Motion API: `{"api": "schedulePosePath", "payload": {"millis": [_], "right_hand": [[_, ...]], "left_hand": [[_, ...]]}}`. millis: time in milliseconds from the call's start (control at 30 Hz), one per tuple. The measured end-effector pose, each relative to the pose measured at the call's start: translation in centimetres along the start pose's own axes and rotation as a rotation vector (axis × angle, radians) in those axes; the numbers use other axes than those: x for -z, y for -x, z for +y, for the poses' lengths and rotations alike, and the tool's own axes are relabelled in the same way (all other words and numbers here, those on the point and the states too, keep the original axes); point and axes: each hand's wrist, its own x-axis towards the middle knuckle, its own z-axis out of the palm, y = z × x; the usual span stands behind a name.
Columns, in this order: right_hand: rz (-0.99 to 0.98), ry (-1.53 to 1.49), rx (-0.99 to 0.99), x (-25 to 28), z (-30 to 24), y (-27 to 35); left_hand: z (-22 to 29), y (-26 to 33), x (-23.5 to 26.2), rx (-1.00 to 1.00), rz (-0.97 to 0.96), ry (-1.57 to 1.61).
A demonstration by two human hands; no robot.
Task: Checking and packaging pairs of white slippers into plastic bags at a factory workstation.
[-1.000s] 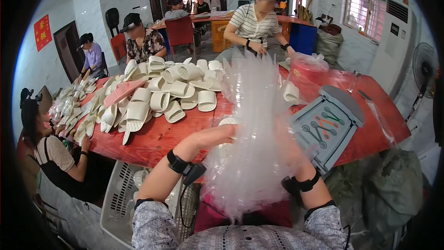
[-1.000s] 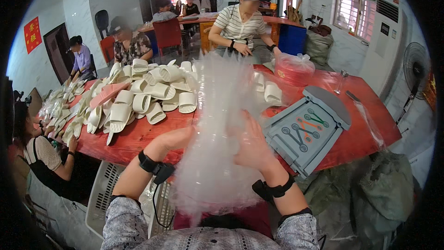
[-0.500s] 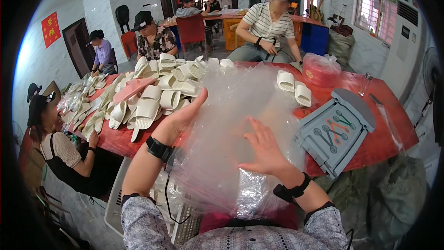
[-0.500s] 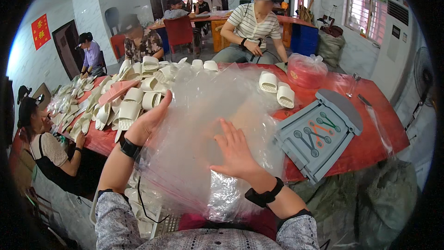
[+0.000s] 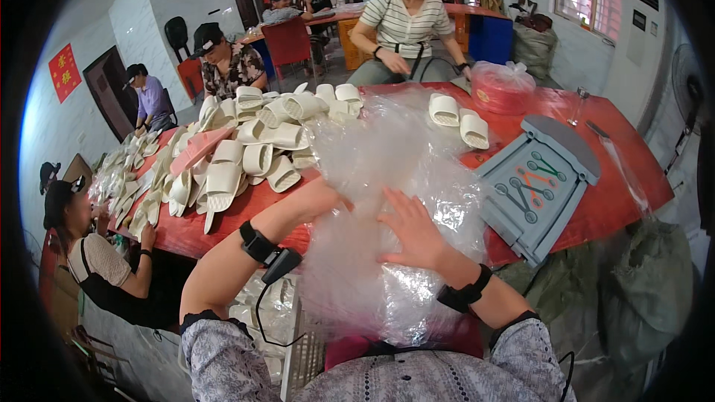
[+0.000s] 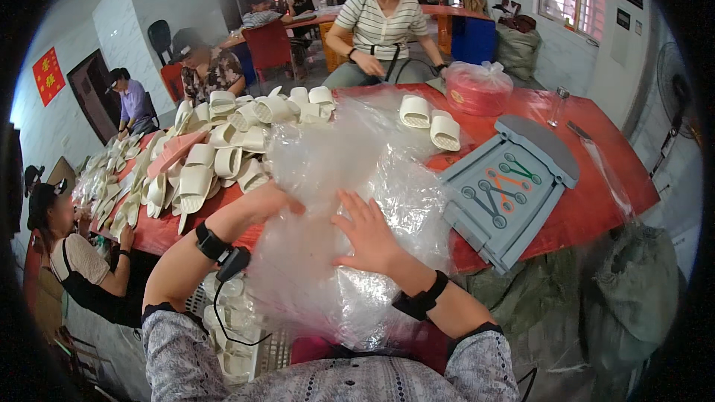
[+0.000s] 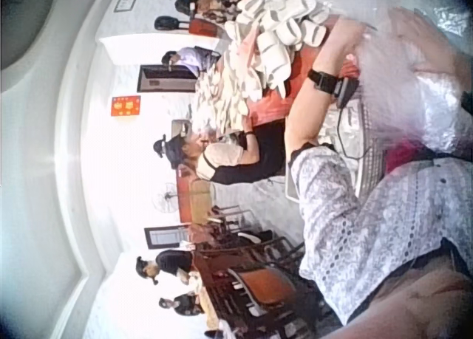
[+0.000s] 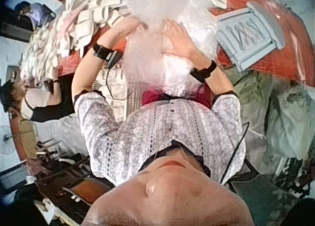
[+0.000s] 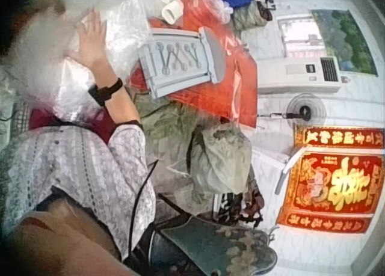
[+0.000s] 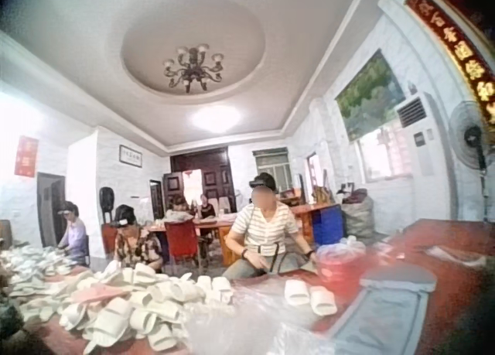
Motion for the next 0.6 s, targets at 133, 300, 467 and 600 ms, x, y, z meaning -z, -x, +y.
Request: {"api": "schedulePosePath", "payload": {"millis": [133, 300, 467, 600], "right_hand": [[0.348, -0.008, -0.07, 1.2, 2.3, 1.3], [0.839, -0.161, -0.326, 3.4, 5.6, 2.2], [0.796, -1.007, -0.313, 7.4, 8.5, 2.7], [0.762, -0.999, -0.297, 8.8, 10.4, 4.3]], "left_hand": [[2.0, 0.8, 2.6, 0.156, 0.078, -0.12], [8.2, 4.3, 0.8, -0.049, 0.167, 0.119], [6.1, 4.7, 2.3, -0.412, 0.082, 0.222], [3.9, 3.1, 0.5, -0.411, 0.049, 0.375]]}}
